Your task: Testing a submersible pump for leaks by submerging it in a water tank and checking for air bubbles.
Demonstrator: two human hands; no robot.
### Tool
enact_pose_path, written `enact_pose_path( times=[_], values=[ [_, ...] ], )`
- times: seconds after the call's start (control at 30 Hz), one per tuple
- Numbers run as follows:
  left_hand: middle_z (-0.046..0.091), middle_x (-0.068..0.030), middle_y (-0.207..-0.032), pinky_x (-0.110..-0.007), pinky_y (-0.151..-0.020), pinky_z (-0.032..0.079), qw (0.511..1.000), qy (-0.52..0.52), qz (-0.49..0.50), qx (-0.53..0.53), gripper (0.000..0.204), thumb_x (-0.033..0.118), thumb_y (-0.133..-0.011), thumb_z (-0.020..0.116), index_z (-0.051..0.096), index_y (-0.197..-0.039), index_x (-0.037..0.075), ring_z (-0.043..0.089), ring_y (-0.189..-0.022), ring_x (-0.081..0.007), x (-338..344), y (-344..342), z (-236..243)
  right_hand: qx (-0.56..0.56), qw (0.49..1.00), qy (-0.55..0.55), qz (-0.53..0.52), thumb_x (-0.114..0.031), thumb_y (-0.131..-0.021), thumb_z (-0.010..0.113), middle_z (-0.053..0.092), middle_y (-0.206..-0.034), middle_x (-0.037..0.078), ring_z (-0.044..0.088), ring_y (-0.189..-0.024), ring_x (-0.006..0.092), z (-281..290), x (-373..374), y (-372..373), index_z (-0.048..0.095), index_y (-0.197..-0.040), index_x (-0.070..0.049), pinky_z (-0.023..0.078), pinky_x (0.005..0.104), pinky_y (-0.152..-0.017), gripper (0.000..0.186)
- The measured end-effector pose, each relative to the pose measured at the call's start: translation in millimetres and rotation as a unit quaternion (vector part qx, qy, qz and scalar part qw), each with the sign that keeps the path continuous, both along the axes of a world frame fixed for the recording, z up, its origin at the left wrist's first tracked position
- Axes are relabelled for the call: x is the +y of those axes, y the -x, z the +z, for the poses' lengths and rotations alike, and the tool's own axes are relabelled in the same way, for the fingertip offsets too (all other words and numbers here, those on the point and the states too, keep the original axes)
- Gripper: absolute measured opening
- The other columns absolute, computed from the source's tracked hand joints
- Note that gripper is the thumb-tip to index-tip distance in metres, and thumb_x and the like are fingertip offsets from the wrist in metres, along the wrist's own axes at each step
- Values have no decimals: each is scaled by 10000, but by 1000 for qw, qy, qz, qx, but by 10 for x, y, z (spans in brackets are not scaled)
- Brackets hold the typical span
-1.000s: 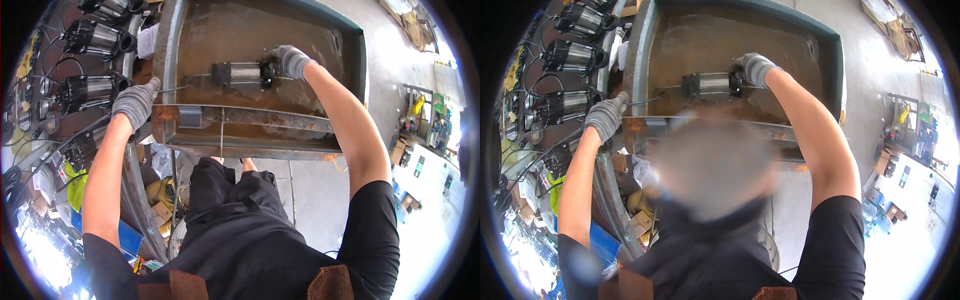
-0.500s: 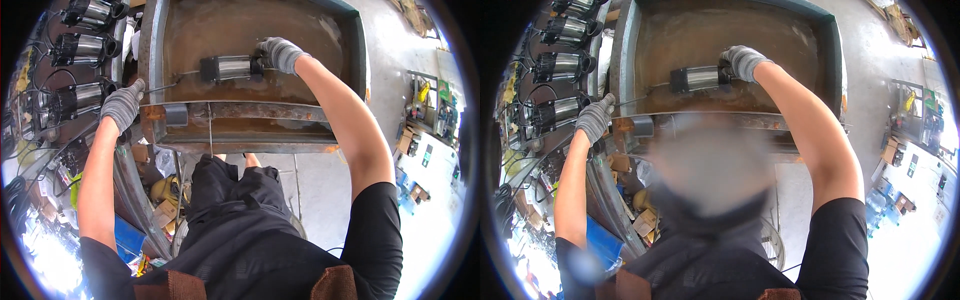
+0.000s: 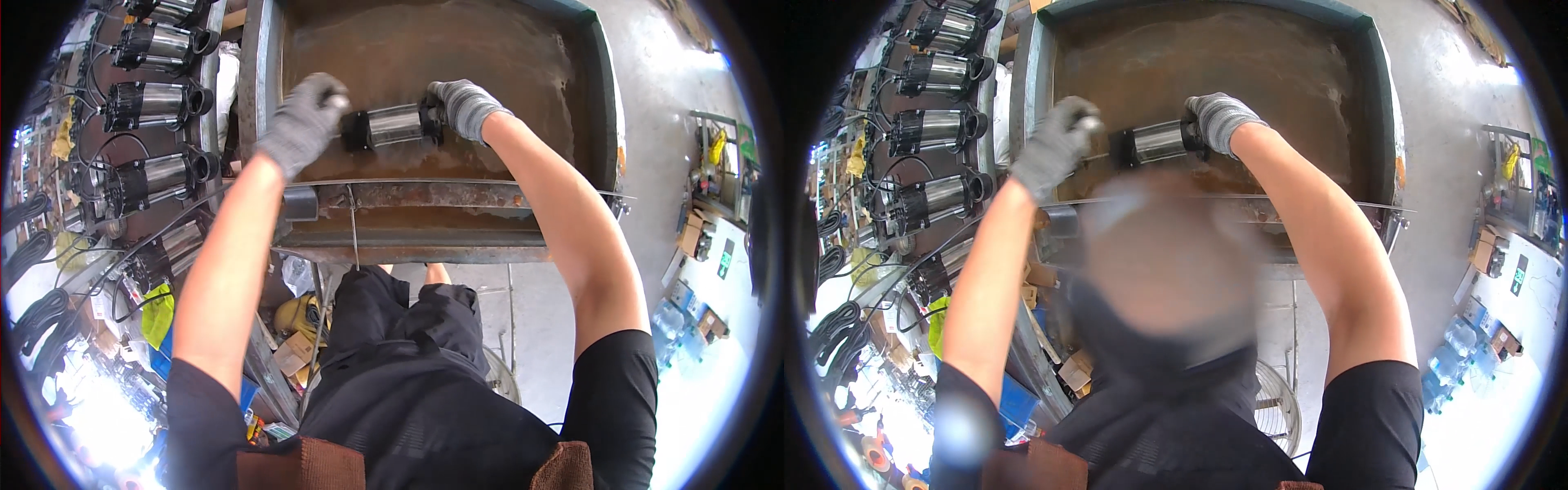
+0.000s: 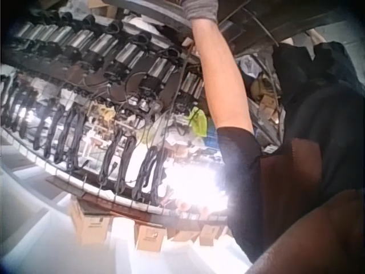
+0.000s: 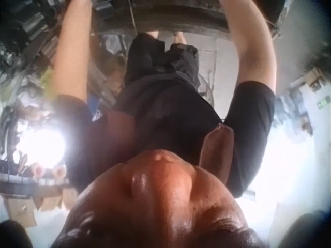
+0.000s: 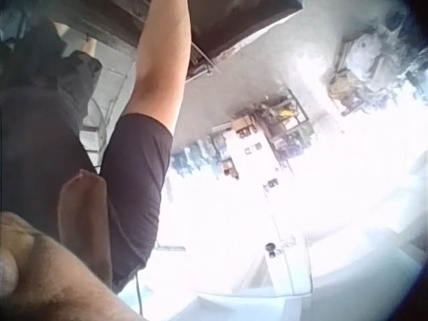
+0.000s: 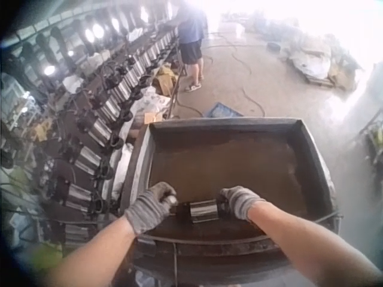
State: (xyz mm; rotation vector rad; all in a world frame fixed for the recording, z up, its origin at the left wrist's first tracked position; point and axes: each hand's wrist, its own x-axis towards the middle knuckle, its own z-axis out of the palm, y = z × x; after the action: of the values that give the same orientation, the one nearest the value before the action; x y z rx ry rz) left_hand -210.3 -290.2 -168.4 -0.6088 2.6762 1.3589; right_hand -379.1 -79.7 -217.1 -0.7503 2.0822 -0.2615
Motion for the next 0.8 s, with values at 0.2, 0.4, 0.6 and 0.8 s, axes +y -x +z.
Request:
enact_pose_path(
  times=[0.2,0.4,0.6,0.8],
  values=[
    [665,-54,-914,-293,-535,540,963,-104,-26,-249,204,172,-964,595,645,-1128,61,644,-652,-141,628,900,-342,64,997,-35,-28,-66,-891,625,681,-1218,119,650,-1140,336,-57,-29,61,630,-1218,-95,550,411,-942,329],
    [716,-32,-906,-282,-473,489,940,-33,-120,-319,186,198,-995,537,609,-1119,81,540,-551,-95,420,1361,-162,88,995,-42,33,-43,-833,693,708,-1168,137,692,-1046,349,-303,-44,153,694,-1170,-69,589,422,-861,338],
    [724,-27,-939,-279,-466,482,949,3,-127,-289,191,201,-994,526,607,-1130,94,530,-547,-89,284,1372,-25,119,990,-44,64,-20,-813,699,725,-1115,140,702,-1016,348,-349,-75,163,713,-1128,-66,596,419,-827,319],
    [716,-105,-926,-316,-474,499,950,-26,-161,-265,257,102,-953,510,598,-1189,52,625,-610,-163,430,1114,-356,134,990,-41,21,-49,-807,715,722,-1128,138,691,-1039,352,-215,-94,173,725,-1117,-85,587,423,-851,313]
  ],
)
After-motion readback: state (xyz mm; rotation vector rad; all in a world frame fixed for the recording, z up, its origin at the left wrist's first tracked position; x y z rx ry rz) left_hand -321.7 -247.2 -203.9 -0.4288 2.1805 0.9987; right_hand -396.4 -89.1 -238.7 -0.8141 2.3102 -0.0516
